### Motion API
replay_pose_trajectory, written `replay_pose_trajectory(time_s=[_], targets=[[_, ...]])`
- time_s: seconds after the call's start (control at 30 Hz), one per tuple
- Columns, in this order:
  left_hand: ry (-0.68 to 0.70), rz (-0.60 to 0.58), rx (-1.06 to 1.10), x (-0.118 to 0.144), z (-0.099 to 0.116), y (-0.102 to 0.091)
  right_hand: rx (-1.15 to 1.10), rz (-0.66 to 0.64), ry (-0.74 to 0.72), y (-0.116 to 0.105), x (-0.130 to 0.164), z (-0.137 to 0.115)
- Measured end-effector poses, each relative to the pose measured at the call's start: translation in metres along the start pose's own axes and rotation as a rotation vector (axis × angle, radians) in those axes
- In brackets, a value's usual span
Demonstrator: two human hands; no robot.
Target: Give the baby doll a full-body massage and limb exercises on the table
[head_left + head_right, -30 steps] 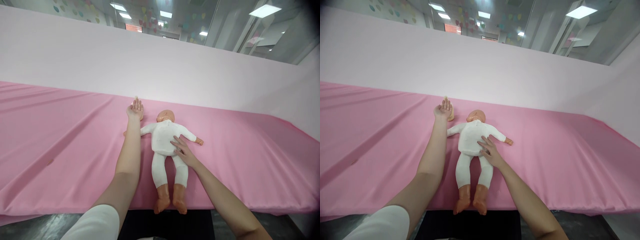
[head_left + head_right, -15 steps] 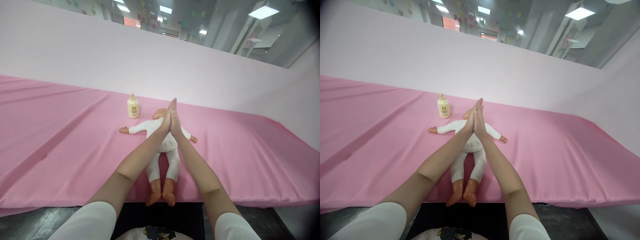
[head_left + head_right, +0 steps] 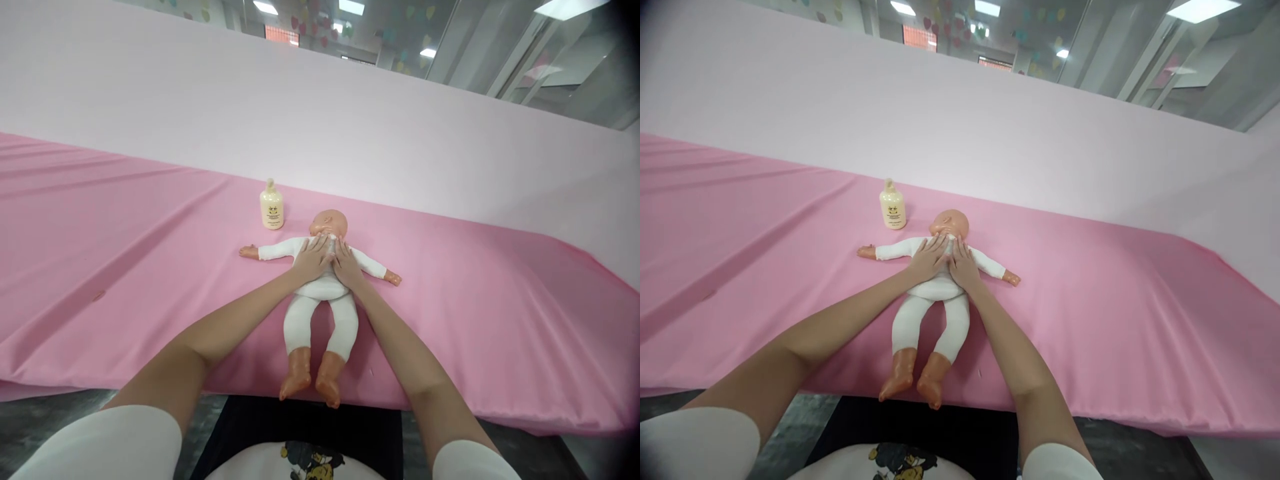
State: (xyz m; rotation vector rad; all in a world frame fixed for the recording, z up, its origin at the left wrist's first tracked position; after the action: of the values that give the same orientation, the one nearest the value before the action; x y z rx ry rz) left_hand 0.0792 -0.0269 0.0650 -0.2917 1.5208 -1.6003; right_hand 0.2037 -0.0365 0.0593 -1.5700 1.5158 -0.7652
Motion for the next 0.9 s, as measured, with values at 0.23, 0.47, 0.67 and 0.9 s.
replay_pose_trajectory(time_s=[0.23, 0.47, 0.67, 0.9], targets=[[-0.096, 0.073, 0.135, 0.022, -0.011, 0.0, 0.179, -0.006, 0.137, 0.002, 0.012, 0.002], [-0.112, 0.062, 0.223, 0.028, -0.017, 0.002, 0.288, 0.009, 0.08, 0.003, 0.031, -0.029], [-0.003, 0.064, 0.136, 0.028, -0.009, -0.011, 0.373, -0.097, 0.101, -0.002, 0.058, -0.05], [0.155, -0.252, -0.129, 0.036, 0.05, -0.035, 0.541, -0.313, -0.091, -0.018, 0.093, -0.076]])
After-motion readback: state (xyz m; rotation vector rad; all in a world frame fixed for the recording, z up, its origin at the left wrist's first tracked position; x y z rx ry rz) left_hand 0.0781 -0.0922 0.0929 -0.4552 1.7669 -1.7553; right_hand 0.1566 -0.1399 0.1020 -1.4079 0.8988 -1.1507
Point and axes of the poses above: each hand's wrist, its own x-axis away from the middle knuckle, its own y-axis out of the palm, z = x × y, the point moved 5 cm from there along -x, towards the middle knuckle, and after that the axes turned 11 degrees about y, right-handed, at the moved point
